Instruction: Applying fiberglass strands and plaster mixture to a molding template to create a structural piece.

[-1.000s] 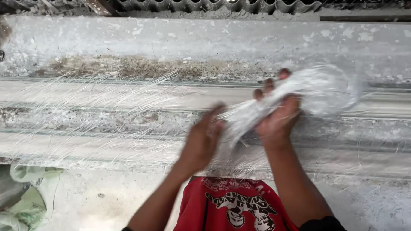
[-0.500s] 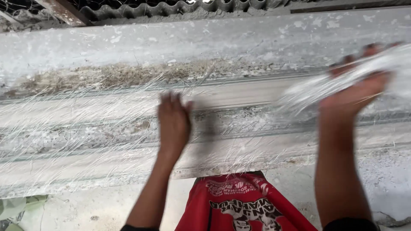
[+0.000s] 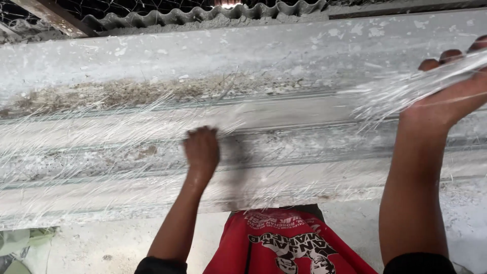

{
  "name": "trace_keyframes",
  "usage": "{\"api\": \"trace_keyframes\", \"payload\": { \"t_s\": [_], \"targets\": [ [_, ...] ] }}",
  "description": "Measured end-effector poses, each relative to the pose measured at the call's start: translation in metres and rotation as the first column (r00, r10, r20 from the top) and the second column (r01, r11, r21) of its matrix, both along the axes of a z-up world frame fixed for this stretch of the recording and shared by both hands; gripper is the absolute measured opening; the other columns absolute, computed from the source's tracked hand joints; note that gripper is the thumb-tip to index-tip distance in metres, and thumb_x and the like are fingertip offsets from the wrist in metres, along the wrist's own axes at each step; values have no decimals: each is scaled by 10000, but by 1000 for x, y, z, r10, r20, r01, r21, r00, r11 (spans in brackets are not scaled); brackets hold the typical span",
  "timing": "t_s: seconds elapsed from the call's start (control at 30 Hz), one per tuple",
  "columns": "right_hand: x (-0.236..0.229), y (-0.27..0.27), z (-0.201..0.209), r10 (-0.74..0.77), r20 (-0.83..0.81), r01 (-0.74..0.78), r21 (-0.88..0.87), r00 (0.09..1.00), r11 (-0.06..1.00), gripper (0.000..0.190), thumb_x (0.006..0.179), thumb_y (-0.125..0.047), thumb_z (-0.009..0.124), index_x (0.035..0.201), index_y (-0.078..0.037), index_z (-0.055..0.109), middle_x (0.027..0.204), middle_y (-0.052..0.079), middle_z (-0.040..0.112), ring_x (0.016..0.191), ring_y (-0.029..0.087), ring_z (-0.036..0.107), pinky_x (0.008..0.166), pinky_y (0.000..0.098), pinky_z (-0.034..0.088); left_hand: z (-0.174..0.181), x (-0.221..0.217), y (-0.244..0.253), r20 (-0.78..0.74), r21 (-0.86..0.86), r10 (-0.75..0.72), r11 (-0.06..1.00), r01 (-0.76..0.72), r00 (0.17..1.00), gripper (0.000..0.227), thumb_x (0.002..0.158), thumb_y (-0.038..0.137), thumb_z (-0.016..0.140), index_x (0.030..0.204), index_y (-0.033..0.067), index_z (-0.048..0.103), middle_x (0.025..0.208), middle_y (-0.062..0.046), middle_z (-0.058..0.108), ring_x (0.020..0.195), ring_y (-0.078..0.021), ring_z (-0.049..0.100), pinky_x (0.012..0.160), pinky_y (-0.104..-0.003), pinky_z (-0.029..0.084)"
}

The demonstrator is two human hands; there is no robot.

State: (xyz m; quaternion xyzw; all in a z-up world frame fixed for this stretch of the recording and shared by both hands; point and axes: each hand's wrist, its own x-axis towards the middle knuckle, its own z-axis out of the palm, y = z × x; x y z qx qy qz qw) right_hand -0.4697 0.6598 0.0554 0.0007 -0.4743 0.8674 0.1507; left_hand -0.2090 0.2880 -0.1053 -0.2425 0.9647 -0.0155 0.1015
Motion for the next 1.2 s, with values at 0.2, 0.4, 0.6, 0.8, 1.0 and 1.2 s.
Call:
{"api": "trace_keyframes", "payload": {
  "t_s": [0.2,0.4,0.6,0.8,1.0,1.2],
  "targets": [
    [70,-32,-13,436,42,-393,-363,899,845,222,1009,-338,629,1186,-208,664,1071,24,656,984,177,671,792,322,602,156,-41,159,-550,729,262,614,303,793,443,1061,139,512,1424,-113,483,1382,-405,525,1340,-597,434,1143,-633,318],
    [-5,51,-8,399,72,-353,-343,914,871,396,1084,-222,517,1480,-234,504,1253,18,630,986,212,599,810,388,522,108,-77,225,-720,442,106,832,334,686,138,1046,184,591,968,100,668,773,-80,631,776,-341,675,723,-399,548],
    [-117,157,-35,275,-237,-238,173,932,956,507,1038,-583,494,1358,-191,523,1395,-13,518,1009,176,449,785,344,419,3,-60,102,-53,-121,93,988,-99,994,258,1072,281,524,1040,213,771,873,-33,707,915,-296,714,724,-527,582],
    [-46,102,-80,659,-369,-747,-445,655,494,724,893,-250,864,1512,-249,489,1302,40,657,926,169,658,780,350,560,183,-133,261,-300,931,707,363,36,640,536,986,-99,338,1479,49,489,1069,-71,501,991,-218,544,987,-332,442],
    [-47,106,-15,416,146,-343,-359,898,868,348,1129,-159,513,1465,-252,517,1134,4,630,795,143,571,644,325,527,87,-112,290,-645,715,296,561,418,705,189,970,1,565,1057,88,708,961,-148,755,973,-394,719,877,-459,570],
    [-149,217,-18,103,-39,-100,68,994,993,467,845,-543,566,1057,-127,580,841,-17,417,727,76,393,601,238,258,5,-110,188,-371,-52,-85,996,71,925,273,1081,249,588,963,55,738,714,-144,675,484,-200,564,400,-323,478]
  ]
}}
